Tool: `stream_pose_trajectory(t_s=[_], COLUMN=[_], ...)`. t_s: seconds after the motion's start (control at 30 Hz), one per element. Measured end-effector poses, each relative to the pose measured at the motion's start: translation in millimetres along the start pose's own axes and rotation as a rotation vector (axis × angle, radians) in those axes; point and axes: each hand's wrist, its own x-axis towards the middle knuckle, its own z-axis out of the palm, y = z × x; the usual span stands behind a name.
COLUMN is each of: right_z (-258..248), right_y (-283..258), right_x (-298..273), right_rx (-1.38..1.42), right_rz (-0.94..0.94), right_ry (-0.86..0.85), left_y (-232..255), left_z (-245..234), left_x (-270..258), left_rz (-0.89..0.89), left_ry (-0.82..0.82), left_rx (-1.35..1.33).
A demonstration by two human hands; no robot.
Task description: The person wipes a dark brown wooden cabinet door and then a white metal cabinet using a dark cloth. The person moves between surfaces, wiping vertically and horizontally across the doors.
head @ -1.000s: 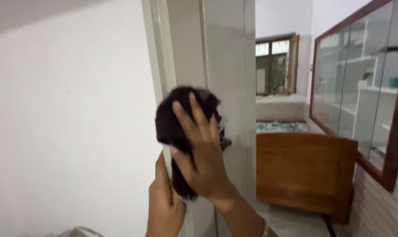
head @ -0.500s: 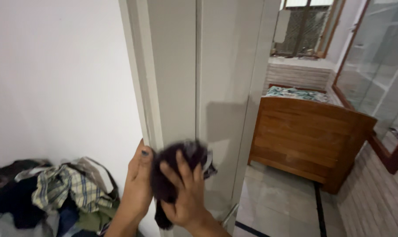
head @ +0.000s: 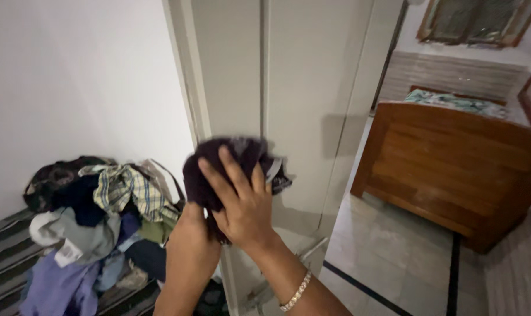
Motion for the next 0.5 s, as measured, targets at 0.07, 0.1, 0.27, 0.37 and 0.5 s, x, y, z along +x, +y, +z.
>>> stream_pose_trajectory(t_s=[0.07, 0.1, 0.27, 0.37, 0.5], right_z=[-7, -12, -48, -88, -155], right_y=[0, 2, 24, 47, 76], right_x=[-25, -37, -60, -57, -66], right_rx=[-0.047, -0.075, -0.022, -0.086, -0.201], right_rz=[-0.004, -0.004, 0.065, 0.182, 0.43], right_ry=[-0.124, -0.19, -0.306, -0.399, -0.54], left_y=[4, 10, 53, 94, 143], left_z=[-5, -7, -5, 15, 52], left_x=[-18, -27, -69, -84, -91], left_rz=[0.15, 0.227, 0.143, 0.217, 0.515], left_ry=[0.052, 0.069, 0.031, -0.022, 0.181], left_rx=[0.173, 0.255, 0.541, 0.495, 0.47])
